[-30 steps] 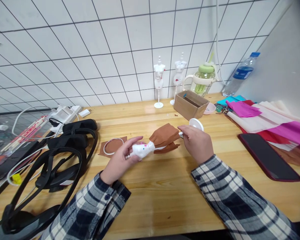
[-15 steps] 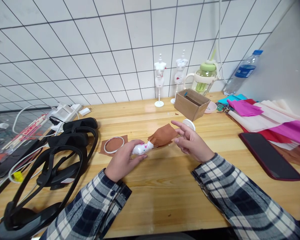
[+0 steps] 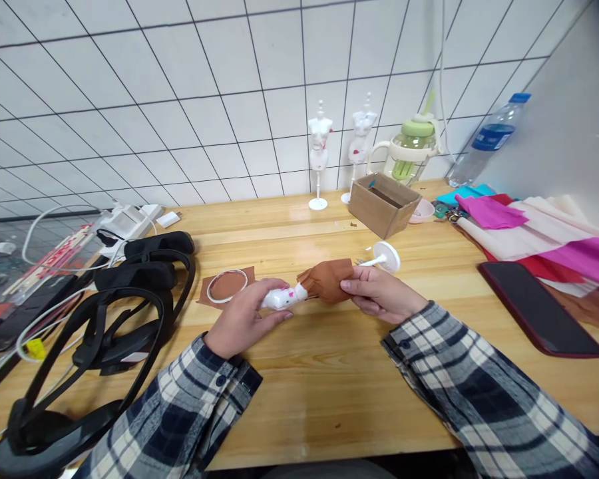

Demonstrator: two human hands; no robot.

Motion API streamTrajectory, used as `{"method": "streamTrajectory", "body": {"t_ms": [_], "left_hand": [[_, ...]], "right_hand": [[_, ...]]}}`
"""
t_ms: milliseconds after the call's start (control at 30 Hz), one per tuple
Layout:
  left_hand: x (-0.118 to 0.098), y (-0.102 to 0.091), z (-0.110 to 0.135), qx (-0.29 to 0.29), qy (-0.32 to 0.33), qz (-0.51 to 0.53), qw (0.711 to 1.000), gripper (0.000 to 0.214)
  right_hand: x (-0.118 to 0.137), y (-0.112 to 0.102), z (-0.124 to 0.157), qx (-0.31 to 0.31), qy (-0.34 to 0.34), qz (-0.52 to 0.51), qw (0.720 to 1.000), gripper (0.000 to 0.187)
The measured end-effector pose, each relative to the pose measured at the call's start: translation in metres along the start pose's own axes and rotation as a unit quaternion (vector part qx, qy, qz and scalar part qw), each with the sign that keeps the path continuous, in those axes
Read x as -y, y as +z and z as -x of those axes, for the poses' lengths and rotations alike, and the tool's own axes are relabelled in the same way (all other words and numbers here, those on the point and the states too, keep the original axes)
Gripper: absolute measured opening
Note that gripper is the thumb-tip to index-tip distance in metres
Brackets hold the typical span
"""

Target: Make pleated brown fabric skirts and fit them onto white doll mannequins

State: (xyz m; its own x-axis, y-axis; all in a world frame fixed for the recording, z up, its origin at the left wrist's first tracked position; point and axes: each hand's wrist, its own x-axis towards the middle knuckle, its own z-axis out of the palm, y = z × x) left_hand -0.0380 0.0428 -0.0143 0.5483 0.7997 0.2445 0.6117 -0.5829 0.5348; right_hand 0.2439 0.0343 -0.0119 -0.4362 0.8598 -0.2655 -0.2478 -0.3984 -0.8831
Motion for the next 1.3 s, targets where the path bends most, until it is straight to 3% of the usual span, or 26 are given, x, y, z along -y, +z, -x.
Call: {"method": "streamTrajectory", "body": {"t_ms": [267,433,567,733,1000,1100,1167,1233,1300], "left_hand": [[0.002,-0.002,0.0,-0.024,-0.002,-0.014,1.0,0.043],[-0.004,-0.006,-0.003,-0.047,0.063,-0.061,0.995,0.034],[-0.004,-0.012,-0.006,-0.068,0.143,-0.12,0.98,0.023],[0.001,-0.016,-0.005,-0.099,0.182,-0.156,0.966,0.024],[0.006,-0.016,-0.002,-0.113,0.23,-0.178,0.95,0.025],[0.004,-0.016,-0.002,-0.112,0.247,-0.197,0.942,0.027],[0.0,-0.016,-0.002,-0.102,0.254,-0.201,0.94,0.027],[-0.005,-0.015,-0.003,-0.094,0.263,-0.198,0.94,0.027],[-0.009,-0.014,-0.004,-0.087,0.271,-0.196,0.938,0.029]], "right_hand": [[0.012,-0.001,0.011,-0.019,-0.029,0.035,0.999,0.039],[0.018,-0.006,0.014,-0.082,-0.034,-0.021,0.996,0.039],[0.018,-0.008,0.016,-0.049,-0.034,-0.041,0.997,0.035],[0.018,-0.007,0.018,0.003,-0.012,-0.038,0.999,0.038],[0.016,0.0,0.014,-0.016,-0.007,-0.03,0.999,0.033],[0.017,0.001,0.015,-0.045,-0.041,0.064,0.996,0.036],[0.017,0.004,0.017,-0.149,-0.126,0.184,0.963,0.033],[0.016,0.01,0.02,-0.265,-0.242,0.339,0.87,0.024],[0.014,0.016,0.024,-0.319,-0.328,0.463,0.759,0.015]]}}
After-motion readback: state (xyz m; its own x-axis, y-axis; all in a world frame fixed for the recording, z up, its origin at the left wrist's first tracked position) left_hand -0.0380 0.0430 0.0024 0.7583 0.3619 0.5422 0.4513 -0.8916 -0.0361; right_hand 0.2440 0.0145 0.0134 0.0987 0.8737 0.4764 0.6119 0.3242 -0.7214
